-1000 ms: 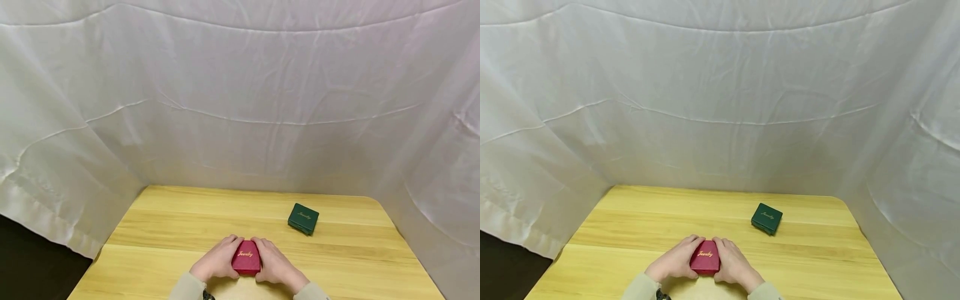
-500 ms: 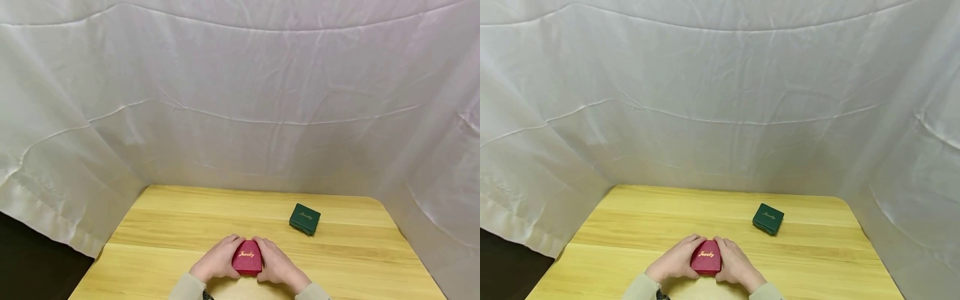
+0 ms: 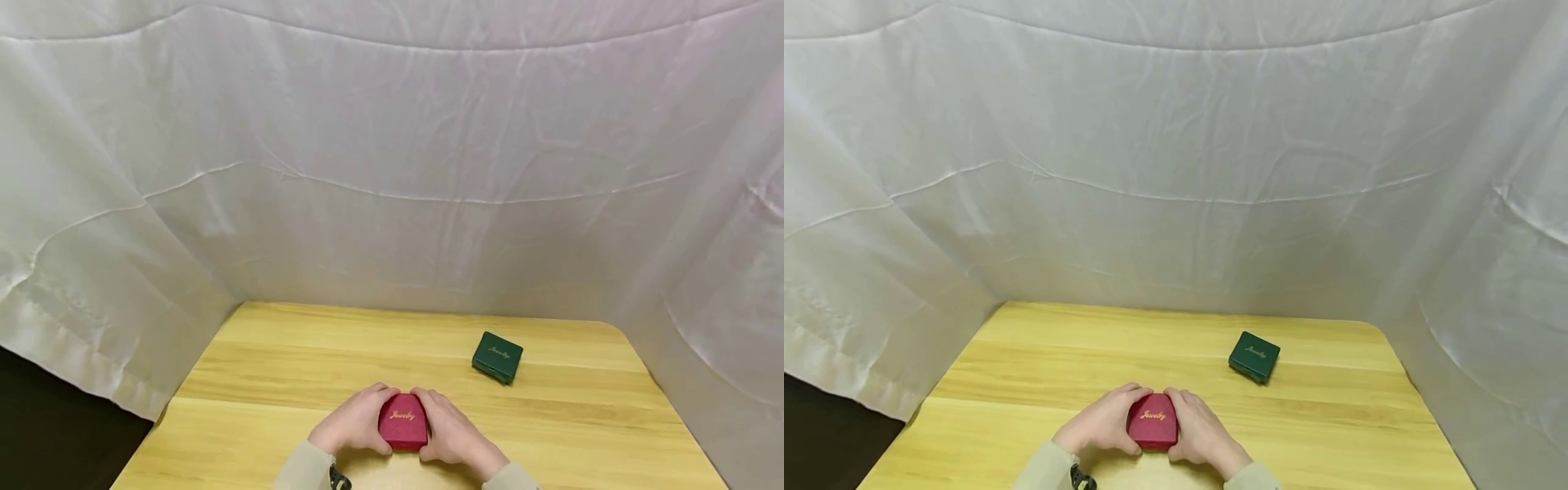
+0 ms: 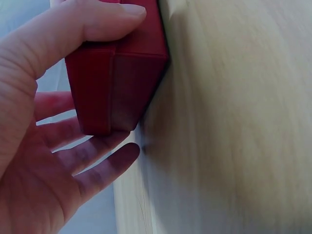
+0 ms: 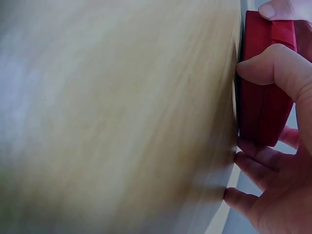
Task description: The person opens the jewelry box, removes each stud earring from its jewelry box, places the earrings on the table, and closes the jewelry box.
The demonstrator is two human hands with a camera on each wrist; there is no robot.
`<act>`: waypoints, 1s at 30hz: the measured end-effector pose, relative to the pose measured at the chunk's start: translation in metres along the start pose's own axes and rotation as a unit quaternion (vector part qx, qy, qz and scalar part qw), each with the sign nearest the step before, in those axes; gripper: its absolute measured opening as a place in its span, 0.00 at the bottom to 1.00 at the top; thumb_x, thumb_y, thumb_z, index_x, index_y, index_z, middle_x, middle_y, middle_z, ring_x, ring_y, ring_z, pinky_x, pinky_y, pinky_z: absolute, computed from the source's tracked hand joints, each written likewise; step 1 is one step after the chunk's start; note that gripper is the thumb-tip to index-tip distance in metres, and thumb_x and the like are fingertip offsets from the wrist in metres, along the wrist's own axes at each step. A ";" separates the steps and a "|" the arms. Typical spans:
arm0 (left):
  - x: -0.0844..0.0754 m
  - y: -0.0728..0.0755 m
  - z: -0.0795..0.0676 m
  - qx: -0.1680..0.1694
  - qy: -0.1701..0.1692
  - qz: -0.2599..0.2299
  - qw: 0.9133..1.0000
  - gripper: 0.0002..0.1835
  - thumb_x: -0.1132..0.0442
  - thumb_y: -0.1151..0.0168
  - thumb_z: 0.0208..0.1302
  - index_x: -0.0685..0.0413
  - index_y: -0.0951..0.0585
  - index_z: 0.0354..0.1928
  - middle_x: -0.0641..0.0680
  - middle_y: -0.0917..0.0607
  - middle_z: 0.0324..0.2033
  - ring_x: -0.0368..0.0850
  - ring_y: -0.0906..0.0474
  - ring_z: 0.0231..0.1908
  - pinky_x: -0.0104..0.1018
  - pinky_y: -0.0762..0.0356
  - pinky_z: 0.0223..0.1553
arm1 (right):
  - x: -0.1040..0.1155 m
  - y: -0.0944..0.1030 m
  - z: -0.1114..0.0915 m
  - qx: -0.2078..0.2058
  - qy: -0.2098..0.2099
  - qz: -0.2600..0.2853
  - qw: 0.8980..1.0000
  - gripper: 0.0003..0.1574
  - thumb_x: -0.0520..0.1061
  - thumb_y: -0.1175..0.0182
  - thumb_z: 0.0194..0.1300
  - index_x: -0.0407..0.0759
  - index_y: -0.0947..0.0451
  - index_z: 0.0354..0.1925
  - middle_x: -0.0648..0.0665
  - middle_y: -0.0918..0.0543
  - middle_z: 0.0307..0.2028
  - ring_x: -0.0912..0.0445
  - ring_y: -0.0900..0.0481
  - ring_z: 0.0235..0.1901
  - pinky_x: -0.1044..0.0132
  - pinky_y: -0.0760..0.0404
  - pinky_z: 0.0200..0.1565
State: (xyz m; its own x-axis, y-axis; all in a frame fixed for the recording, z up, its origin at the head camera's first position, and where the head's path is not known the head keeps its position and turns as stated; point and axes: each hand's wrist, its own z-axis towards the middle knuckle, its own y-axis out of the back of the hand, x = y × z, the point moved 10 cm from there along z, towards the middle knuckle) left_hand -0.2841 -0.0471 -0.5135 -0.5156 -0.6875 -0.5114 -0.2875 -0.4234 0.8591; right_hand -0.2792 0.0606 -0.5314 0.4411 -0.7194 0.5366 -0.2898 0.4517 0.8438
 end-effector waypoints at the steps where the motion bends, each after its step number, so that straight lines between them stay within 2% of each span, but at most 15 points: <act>1: 0.001 0.000 0.001 0.004 0.000 -0.005 1.000 0.50 0.56 0.17 0.32 0.57 0.27 0.64 0.44 0.22 0.49 0.34 0.26 0.43 0.35 0.23 0.48 | 0.000 0.000 0.000 -0.001 0.001 -0.001 1.000 0.63 0.44 0.20 0.34 0.40 0.39 0.68 0.45 0.26 0.56 0.49 0.28 0.54 0.47 0.25 0.56; 9: 0.006 0.007 0.004 0.024 0.010 -0.053 0.998 0.47 0.55 0.18 0.35 0.57 0.26 0.63 0.43 0.21 0.48 0.34 0.26 0.43 0.35 0.24 0.49 | 0.002 0.004 0.004 0.002 0.012 0.006 1.000 0.65 0.42 0.20 0.33 0.40 0.40 0.69 0.47 0.26 0.55 0.49 0.27 0.54 0.48 0.24 0.56; 23: -0.006 0.006 -0.005 -0.015 -0.005 0.015 1.000 0.49 0.56 0.17 0.33 0.56 0.27 0.64 0.44 0.23 0.51 0.37 0.27 0.48 0.36 0.24 0.53 | -0.001 0.002 0.002 0.005 0.001 0.010 1.000 0.63 0.45 0.19 0.35 0.43 0.39 0.68 0.49 0.26 0.56 0.51 0.27 0.54 0.49 0.25 0.57; 30: -0.011 0.011 -0.007 -0.041 -0.018 0.043 0.998 0.52 0.58 0.17 0.31 0.57 0.30 0.66 0.47 0.25 0.56 0.43 0.28 0.55 0.41 0.27 0.57 | 0.001 0.002 0.001 0.001 0.001 0.011 1.000 0.71 0.43 0.19 0.33 0.41 0.45 0.73 0.42 0.28 0.61 0.46 0.28 0.57 0.47 0.26 0.58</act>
State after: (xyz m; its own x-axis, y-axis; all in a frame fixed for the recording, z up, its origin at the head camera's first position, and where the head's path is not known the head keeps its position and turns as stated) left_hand -0.2757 -0.0482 -0.4990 -0.5640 -0.7031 -0.4330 -0.1736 -0.4116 0.8947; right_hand -0.2800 0.0598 -0.5293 0.4373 -0.7082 0.5543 -0.3013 0.4654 0.8323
